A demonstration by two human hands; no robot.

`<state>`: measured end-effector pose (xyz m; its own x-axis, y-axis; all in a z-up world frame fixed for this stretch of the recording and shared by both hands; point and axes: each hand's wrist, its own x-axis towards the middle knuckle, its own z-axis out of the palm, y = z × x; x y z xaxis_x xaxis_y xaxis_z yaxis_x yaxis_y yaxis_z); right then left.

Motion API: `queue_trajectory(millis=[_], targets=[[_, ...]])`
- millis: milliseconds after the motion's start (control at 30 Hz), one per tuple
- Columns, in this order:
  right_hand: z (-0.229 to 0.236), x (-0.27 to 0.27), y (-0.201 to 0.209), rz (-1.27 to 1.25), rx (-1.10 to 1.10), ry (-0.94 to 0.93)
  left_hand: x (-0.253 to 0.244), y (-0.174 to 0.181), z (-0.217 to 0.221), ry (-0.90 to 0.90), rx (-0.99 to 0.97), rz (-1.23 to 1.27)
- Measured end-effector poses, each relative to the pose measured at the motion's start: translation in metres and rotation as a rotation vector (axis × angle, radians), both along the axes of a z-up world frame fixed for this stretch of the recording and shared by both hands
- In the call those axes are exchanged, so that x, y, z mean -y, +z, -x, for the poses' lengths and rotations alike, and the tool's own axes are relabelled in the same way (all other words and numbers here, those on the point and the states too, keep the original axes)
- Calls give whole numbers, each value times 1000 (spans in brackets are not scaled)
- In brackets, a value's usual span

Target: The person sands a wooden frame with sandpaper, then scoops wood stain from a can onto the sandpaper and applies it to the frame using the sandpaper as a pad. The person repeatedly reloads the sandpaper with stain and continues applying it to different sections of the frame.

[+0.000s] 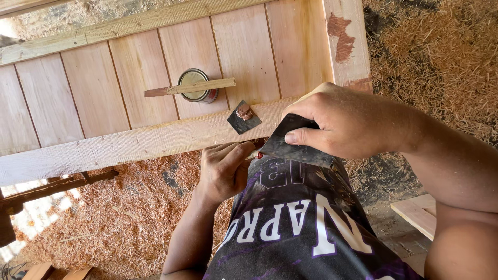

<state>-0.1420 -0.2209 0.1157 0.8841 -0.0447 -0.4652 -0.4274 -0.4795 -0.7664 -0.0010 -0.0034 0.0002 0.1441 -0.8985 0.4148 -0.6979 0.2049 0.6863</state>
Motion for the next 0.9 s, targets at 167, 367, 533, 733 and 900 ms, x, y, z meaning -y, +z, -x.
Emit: queue_trajectory(millis=[167,367,533,733,900], targets=[[-6,12,-18,-100,-128,-35,1,5,0,23,-11,-44],[2,30,-81,-557,-64,-154,2,4,3,90,57,-71],[10,27,-154,-1136,-108,-459,1,-14,2,175,162,-98],[25,22,-222,-1377,105,-498,-1,-91,-11,237,-251,-395],[40,25,-245,-1501,229,-520,-10,-174,-44,458,-596,-488]])
